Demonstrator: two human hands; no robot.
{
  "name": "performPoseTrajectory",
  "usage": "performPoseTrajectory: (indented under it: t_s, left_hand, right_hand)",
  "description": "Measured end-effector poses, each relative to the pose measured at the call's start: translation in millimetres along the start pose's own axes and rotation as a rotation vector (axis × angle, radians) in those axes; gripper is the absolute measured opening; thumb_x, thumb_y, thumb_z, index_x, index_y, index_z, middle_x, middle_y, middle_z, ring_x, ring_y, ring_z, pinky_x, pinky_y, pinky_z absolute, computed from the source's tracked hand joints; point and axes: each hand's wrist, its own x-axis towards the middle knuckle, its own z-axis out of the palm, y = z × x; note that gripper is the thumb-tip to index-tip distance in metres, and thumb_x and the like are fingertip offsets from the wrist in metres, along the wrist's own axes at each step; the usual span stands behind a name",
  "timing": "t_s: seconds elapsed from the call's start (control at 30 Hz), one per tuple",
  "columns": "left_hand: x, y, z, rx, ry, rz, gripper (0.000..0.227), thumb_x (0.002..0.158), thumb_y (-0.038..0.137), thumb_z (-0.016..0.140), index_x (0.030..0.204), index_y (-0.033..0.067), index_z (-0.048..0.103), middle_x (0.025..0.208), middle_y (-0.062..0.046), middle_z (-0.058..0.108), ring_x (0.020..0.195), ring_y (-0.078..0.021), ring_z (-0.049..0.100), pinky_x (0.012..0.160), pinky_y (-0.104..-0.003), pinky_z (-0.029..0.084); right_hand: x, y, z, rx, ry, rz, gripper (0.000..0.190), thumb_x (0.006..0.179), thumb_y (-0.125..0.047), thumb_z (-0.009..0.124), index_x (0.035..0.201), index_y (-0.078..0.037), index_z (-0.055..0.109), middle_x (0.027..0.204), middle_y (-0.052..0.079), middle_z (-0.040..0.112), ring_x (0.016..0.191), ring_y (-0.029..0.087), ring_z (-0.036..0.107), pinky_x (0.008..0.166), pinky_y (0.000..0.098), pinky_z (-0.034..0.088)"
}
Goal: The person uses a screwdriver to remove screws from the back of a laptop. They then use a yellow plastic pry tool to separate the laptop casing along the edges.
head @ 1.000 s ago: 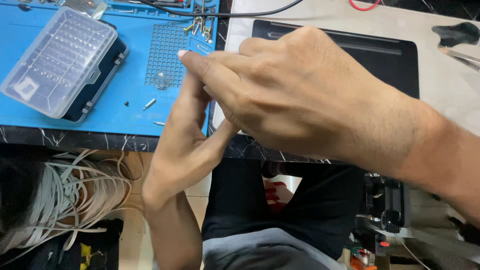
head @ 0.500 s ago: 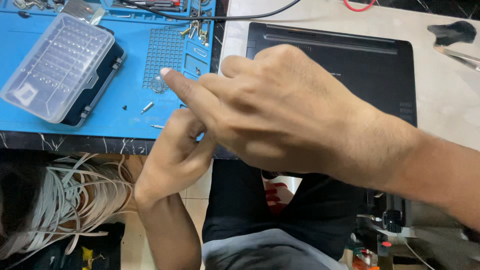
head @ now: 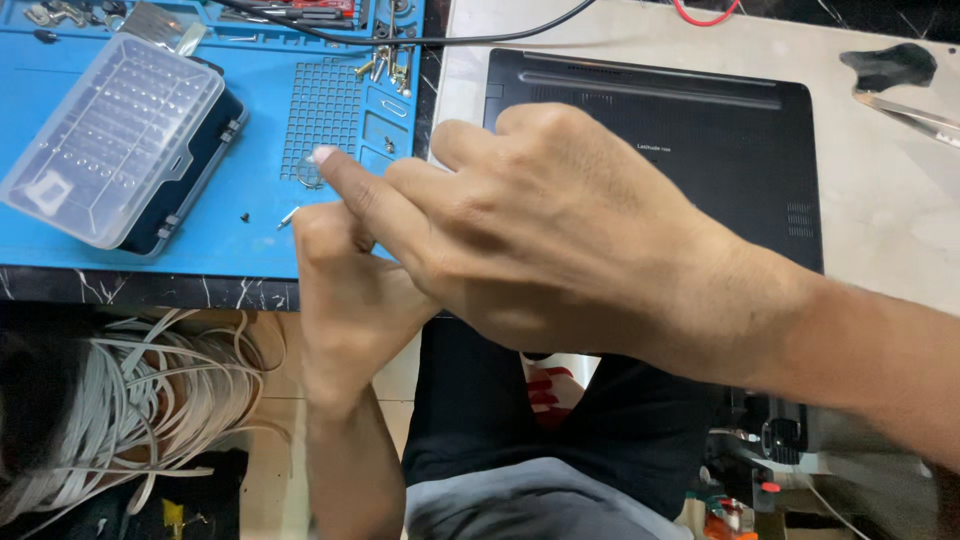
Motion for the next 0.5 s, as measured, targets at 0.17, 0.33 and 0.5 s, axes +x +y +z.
performPoseTrajectory:
  t_s: [0.17, 0.33, 0.5]
  left_hand:
    - [16, 37, -4, -0.166, -0.083, 0.106, 0.023, 0.106, 0.0, 0.07, 0.125, 0.003, 0.057, 0.12, -0.011, 0.062, 0.114, -0.0241, 0.068, 0.104, -0.038, 0.057]
    - [-9, 28, -24, -0.146, -0.144, 0.074, 0.032, 0.106, 0.005, 0.072, 0.137, -0.0002, 0.062, 0.133, -0.014, 0.073, 0.126, -0.0237, 0.071, 0.109, -0.038, 0.058]
    - [-21, 35, -21, -0.186, -0.024, -0.051, 0.042, 0.12, 0.018, 0.06, 0.16, 0.0057, 0.06, 0.143, -0.017, 0.069, 0.133, -0.0257, 0.075, 0.114, -0.033, 0.069]
  right_hand:
    - [-4, 0, 15, -0.002, -0.056, -0.045, 0.067, 0.1, -0.013, 0.063, 0.167, -0.008, 0.065, 0.091, -0.005, 0.066, 0.072, 0.016, 0.069, 0.049, 0.0342, 0.045]
    - [-11, 8, -14, 0.146, 0.112, -0.026, 0.051, 0.115, -0.003, 0.061, 0.165, -0.006, 0.07, 0.11, -0.003, 0.08, 0.083, 0.019, 0.069, 0.057, 0.0362, 0.045]
    - [-41, 31, -18, 0.213, 0.177, 0.097, 0.04, 0.137, -0.03, 0.07, 0.166, -0.003, 0.07, 0.113, 0.006, 0.082, 0.087, 0.029, 0.073, 0.072, 0.0475, 0.057]
